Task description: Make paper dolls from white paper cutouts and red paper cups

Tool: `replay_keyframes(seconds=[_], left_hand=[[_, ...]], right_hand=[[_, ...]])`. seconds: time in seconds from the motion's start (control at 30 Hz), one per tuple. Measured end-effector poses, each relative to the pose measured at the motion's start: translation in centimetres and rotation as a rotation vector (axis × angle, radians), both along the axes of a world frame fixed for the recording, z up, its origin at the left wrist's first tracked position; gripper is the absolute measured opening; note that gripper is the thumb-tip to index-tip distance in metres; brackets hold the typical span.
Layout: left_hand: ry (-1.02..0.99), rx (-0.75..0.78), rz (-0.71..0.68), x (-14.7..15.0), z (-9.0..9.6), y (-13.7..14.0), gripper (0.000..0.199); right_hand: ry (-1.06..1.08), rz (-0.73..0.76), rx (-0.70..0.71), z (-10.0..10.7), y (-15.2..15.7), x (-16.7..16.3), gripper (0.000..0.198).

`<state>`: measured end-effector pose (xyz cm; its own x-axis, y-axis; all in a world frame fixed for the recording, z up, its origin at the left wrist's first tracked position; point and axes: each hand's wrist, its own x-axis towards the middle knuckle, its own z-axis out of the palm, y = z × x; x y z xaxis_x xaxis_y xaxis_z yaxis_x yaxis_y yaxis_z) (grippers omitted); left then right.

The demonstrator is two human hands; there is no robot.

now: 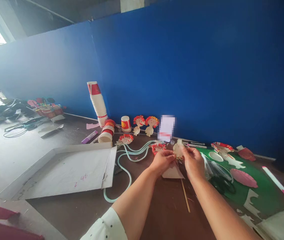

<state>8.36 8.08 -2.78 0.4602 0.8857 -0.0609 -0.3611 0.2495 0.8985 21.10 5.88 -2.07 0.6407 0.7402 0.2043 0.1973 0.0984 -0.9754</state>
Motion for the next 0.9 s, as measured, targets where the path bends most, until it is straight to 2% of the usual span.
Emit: replay_keyframes(seconds=[0.2, 0.43, 0.63, 0.9], left_hand=[[-0.066, -0.056, 0.0, 0.0, 0.4, -0.4, 0.044], [-0.006, 0.046, 0.148, -0.1, -0.3, 0.4, 0.045], [0.035, 0.076, 0.214, 0.0, -0.9, 0.9, 0.047], [0.078, 0.062, 0.255, -0.2, -0.6, 0.8, 0.051]], right_hand=[[0.022, -0.004, 0.063, 0.6, -0.4, -0.7, 0.039], [-0.024, 0.163, 0.101, 0.2, -0.7, -1.5, 0.053], [-0.119, 0.184, 0.065, 0.0, -0.9, -1.5, 0.053], [-0.181, 0.209, 0.024, 0.0, -1.2, -1.4, 0.05]])
